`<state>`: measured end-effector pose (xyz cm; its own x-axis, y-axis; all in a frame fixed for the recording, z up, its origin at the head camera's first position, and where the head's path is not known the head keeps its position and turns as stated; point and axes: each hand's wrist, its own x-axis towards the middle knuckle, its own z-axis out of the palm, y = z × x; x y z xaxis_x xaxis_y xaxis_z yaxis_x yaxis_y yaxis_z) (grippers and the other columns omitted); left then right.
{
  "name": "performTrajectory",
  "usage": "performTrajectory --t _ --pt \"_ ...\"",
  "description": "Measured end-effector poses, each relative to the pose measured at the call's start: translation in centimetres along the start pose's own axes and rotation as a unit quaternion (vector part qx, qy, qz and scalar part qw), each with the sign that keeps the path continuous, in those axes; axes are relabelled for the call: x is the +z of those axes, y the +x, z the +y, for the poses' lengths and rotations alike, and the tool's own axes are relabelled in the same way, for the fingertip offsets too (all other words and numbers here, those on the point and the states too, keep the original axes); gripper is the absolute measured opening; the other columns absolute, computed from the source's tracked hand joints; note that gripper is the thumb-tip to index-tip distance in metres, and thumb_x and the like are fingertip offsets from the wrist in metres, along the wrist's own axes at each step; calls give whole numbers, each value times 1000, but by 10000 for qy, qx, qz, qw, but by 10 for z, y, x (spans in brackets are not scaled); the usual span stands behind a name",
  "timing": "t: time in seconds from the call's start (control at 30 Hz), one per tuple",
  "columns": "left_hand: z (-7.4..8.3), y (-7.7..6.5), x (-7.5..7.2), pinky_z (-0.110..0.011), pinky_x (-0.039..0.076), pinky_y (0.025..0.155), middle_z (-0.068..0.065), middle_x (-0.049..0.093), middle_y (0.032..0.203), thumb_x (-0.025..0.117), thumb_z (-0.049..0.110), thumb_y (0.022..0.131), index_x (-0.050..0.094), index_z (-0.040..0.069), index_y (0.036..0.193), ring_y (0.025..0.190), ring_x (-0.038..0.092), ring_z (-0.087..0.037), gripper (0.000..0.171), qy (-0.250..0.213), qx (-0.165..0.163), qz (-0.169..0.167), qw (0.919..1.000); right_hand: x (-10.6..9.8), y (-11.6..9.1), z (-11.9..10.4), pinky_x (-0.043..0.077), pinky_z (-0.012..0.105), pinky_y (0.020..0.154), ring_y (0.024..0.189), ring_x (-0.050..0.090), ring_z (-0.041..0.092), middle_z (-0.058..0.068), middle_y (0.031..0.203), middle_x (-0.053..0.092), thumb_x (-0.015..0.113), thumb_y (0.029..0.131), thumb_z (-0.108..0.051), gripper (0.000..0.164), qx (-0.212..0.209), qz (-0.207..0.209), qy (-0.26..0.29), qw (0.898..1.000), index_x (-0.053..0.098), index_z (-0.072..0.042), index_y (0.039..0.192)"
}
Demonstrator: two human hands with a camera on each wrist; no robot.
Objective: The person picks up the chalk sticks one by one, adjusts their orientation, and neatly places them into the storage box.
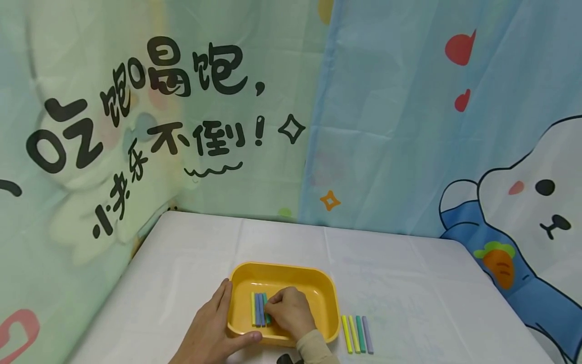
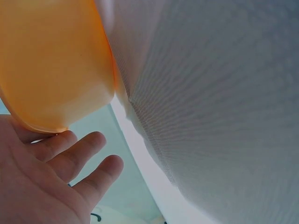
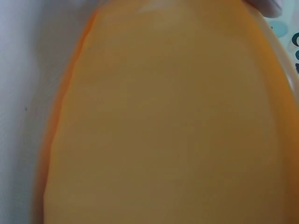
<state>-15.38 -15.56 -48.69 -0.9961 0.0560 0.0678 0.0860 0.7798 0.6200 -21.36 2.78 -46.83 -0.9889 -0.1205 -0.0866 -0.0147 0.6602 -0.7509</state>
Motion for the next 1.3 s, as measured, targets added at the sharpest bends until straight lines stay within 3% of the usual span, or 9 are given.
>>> performTrajectory --t 0.33,0.63,0.87,1.07,1.3 --pt "0 0 1 -53 38 114 -21 24 164 63 81 78 20 -4 159 142 39 -38 125 34 -16 -10 10000 0 0 -1 50 25 57 66 58 14 1 74 67 76 79 -9 4 220 -58 40 9997 75 -5 77" --pt "2 0 0 -53 38 114 -22 24 164 64 80 78 20 -4 159 143 39 -39 125 40 -52 -9 10000 -2 -5 0 49 25 54 63 57 14 1 71 65 74 77 -10 5 28 95 222 9997 72 -5 77" --pt "4 0 1 -53 36 115 -23 23 164 64 80 78 18 -4 159 144 37 -38 125 -53 -119 -87 9999 -4 -8 5 51 28 55 63 58 15 2 75 66 73 82 -14 12 22 163 385 9991 71 -3 86" --pt "4 -1 2 -52 35 116 -23 23 164 65 79 79 17 -4 159 145 35 -38 125 -70 -115 -97 9999 -14 -14 8 52 29 60 68 58 14 0 78 68 74 85 -20 16 75 125 460 9988 73 -5 91" --pt "6 0 2 -53 34 116 -22 21 165 63 82 77 15 -3 160 146 34 -38 127 -117 -230 -155 9995 -27 -19 10 53 29 62 69 59 13 -1 79 68 76 85 -20 15 157 403 286 9987 74 -7 91"
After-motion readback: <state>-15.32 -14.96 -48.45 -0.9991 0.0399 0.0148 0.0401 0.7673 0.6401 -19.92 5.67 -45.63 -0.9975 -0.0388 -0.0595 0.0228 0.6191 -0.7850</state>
